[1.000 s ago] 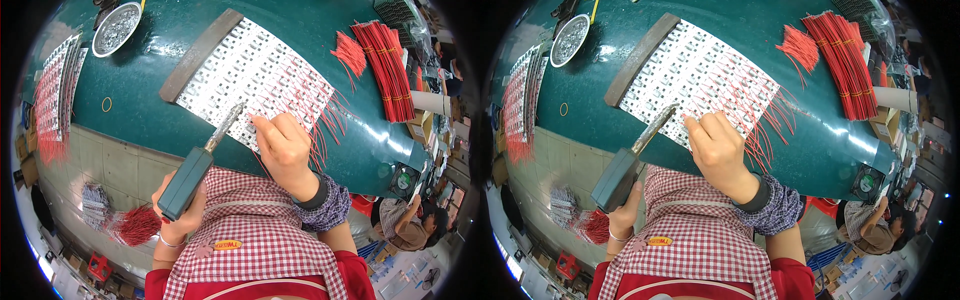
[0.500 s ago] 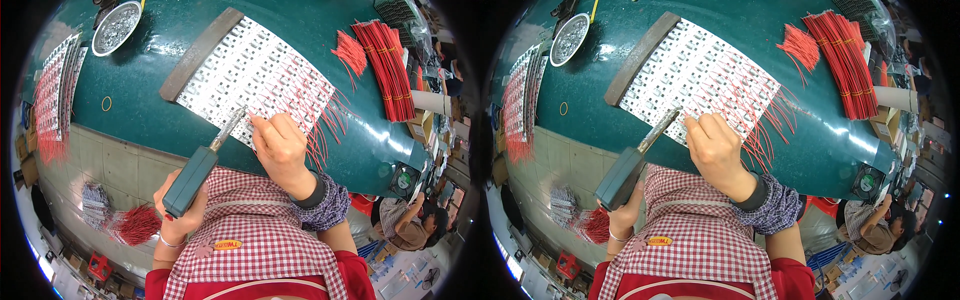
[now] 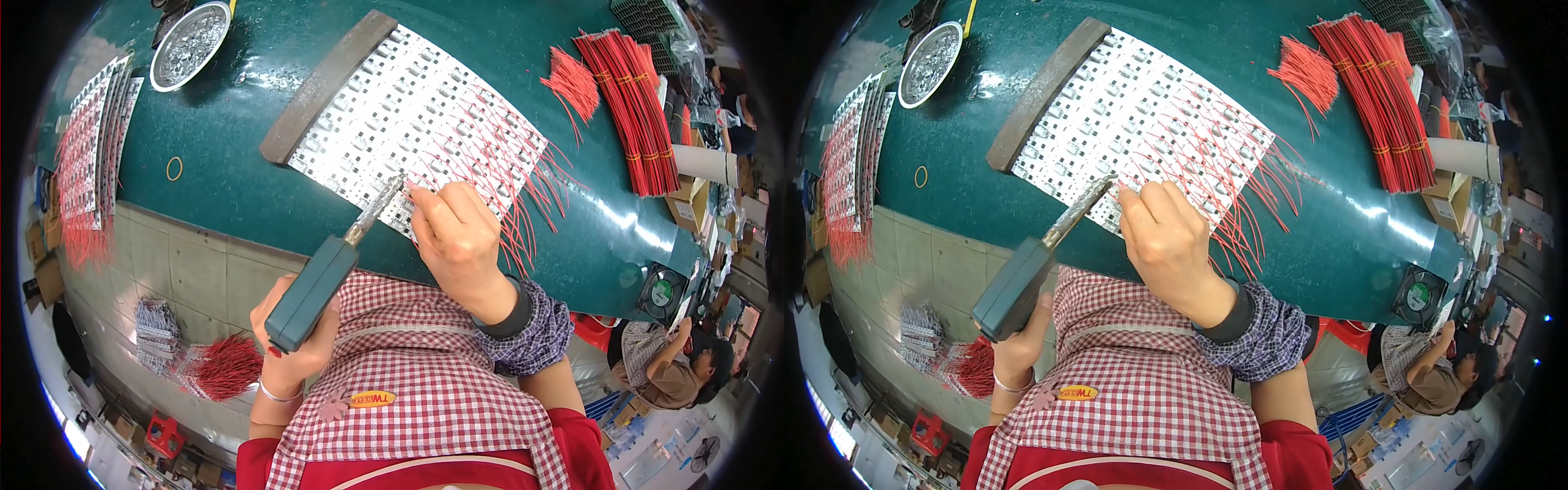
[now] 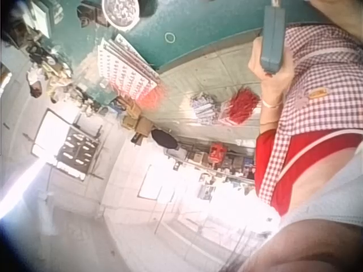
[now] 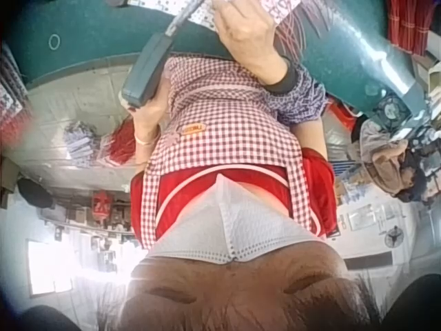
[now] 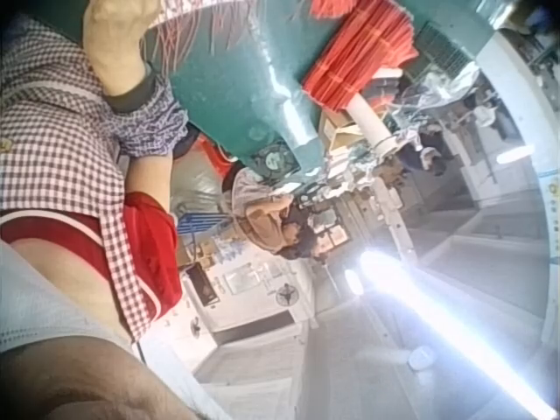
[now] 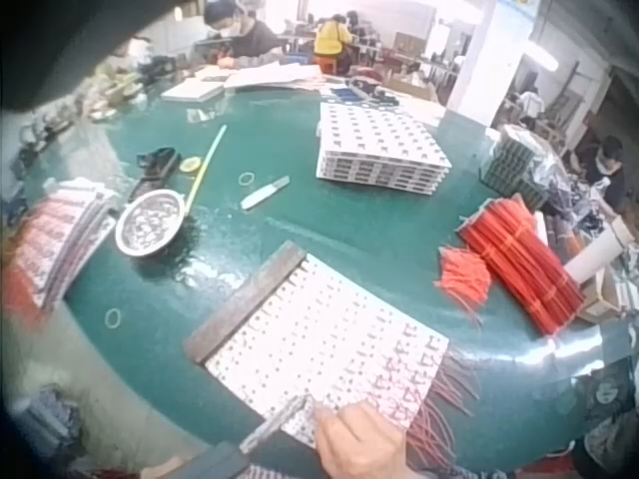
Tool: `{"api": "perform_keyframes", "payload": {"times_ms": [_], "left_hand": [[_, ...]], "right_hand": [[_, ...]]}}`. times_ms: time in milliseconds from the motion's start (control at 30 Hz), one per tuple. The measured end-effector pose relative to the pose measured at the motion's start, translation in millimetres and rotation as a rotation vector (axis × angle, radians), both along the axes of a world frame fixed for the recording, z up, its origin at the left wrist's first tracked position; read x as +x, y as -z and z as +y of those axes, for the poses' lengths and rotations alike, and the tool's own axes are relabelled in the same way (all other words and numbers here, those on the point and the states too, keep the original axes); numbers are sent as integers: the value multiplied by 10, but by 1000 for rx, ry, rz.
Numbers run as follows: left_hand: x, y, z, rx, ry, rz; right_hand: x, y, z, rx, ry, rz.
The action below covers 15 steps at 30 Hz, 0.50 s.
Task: The person solders red wires onto a small printed circuit board using a soldering iron and solder.
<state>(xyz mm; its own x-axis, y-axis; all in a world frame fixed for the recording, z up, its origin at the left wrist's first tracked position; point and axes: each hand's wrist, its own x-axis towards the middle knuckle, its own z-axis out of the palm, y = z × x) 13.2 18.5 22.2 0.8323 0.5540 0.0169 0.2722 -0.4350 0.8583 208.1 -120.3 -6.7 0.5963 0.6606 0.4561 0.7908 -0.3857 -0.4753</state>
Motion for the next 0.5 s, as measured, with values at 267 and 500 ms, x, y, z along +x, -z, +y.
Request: {"api": "perform_keyframes", "payload": {"times_ms": [267, 500], "left_hand": [[-103, 13, -28, -49, -69, -72], [-110, 20, -33, -23, -57, -86]], "right_hand": [[-1, 16, -5, 14, 4, 2], [-40, -68, -83, -19, 0, -37]]}}
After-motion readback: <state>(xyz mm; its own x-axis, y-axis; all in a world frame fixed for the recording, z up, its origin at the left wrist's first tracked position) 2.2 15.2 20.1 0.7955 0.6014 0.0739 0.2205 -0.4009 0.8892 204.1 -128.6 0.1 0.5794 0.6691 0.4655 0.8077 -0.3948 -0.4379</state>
